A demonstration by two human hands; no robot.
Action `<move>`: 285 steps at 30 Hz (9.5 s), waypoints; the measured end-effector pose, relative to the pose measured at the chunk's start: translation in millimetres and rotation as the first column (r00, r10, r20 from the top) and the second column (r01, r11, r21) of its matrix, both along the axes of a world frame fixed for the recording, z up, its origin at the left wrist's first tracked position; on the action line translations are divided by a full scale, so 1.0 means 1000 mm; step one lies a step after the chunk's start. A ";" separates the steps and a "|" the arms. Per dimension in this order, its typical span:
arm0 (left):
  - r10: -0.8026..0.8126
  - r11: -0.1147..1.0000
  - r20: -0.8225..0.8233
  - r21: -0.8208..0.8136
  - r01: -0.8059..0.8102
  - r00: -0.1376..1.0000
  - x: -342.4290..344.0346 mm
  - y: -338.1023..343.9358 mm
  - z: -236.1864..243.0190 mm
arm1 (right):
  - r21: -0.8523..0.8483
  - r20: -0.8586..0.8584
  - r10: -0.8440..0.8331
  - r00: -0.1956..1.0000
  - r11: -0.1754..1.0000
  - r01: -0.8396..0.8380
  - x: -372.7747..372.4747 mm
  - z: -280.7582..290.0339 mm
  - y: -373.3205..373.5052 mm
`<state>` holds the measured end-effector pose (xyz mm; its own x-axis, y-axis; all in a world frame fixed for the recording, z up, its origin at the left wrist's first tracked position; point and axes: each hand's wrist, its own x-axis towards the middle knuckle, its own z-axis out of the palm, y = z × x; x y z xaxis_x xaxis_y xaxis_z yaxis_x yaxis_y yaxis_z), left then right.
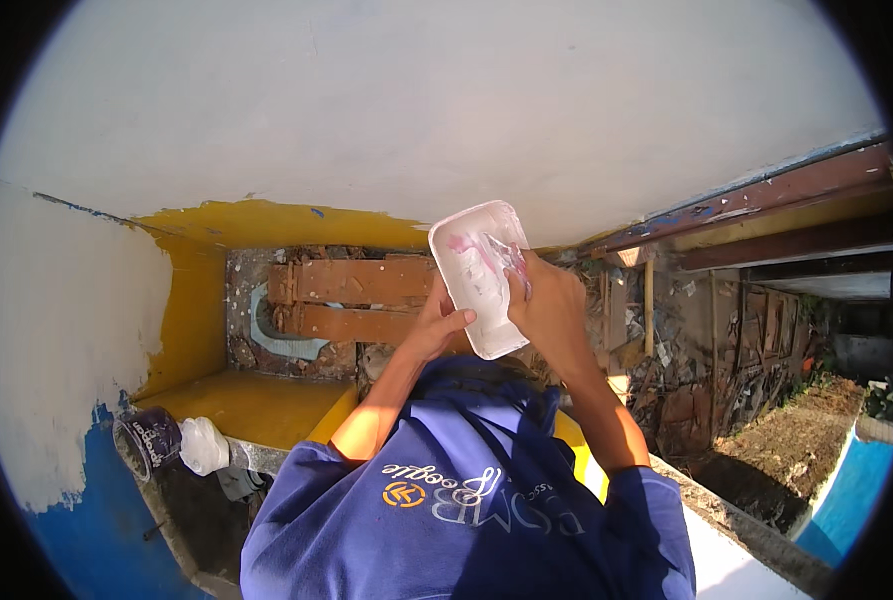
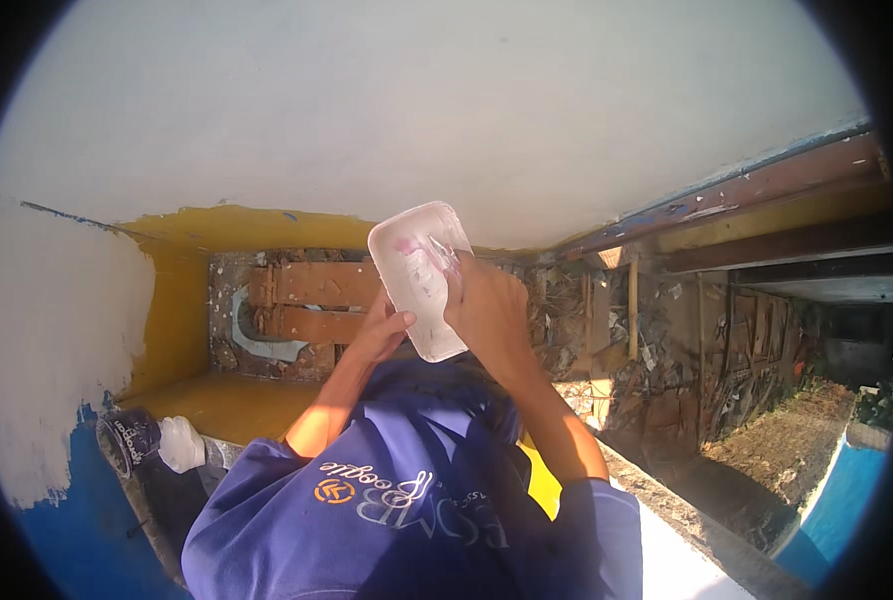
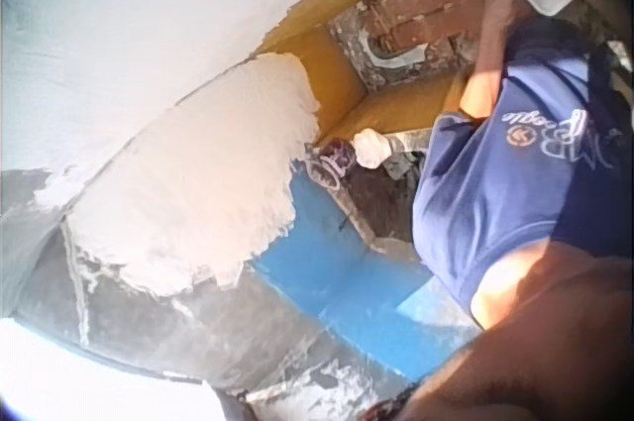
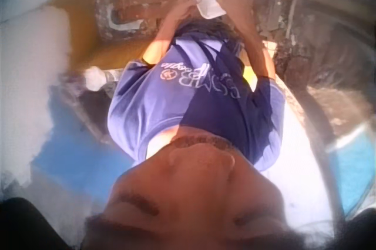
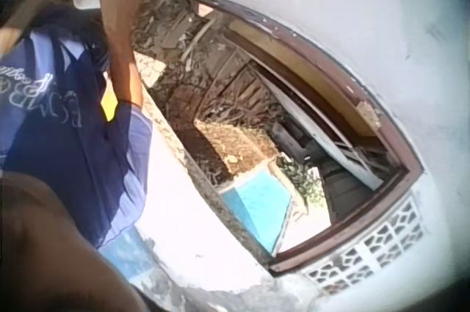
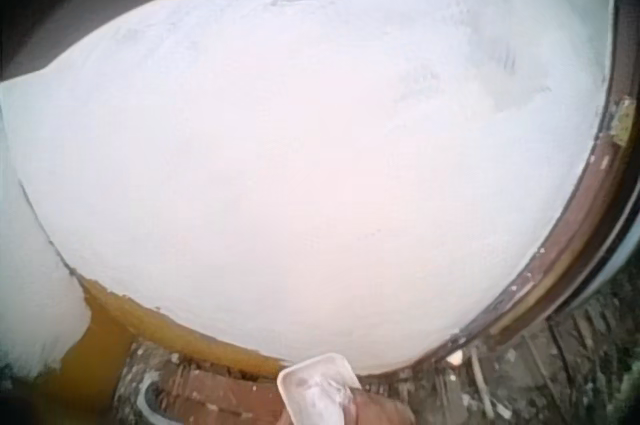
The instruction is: The person applies a white patching compound to a damaged wall using a red putty knife, spreading and smoothing the material over uneven areas.
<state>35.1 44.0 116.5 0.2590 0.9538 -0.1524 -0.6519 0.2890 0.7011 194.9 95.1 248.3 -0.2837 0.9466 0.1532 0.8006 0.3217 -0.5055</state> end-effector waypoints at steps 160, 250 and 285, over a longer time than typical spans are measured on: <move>0.087 0.955 0.111 -0.293 -0.051 0.990 0.014 -0.017 -0.060 | 0.993 -0.118 -0.152 0.981 0.007 0.121 0.228 0.241 0.219; 0.073 0.957 0.162 -0.290 -0.023 0.984 0.007 -0.010 -0.062 | 0.997 0.006 -0.205 0.979 0.070 0.008 0.226 0.403 0.196; 0.124 0.953 0.144 -0.293 -0.077 0.982 -0.016 -0.016 -0.068 | 0.983 -0.012 -0.173 0.985 0.177 0.043 0.242 0.302 0.195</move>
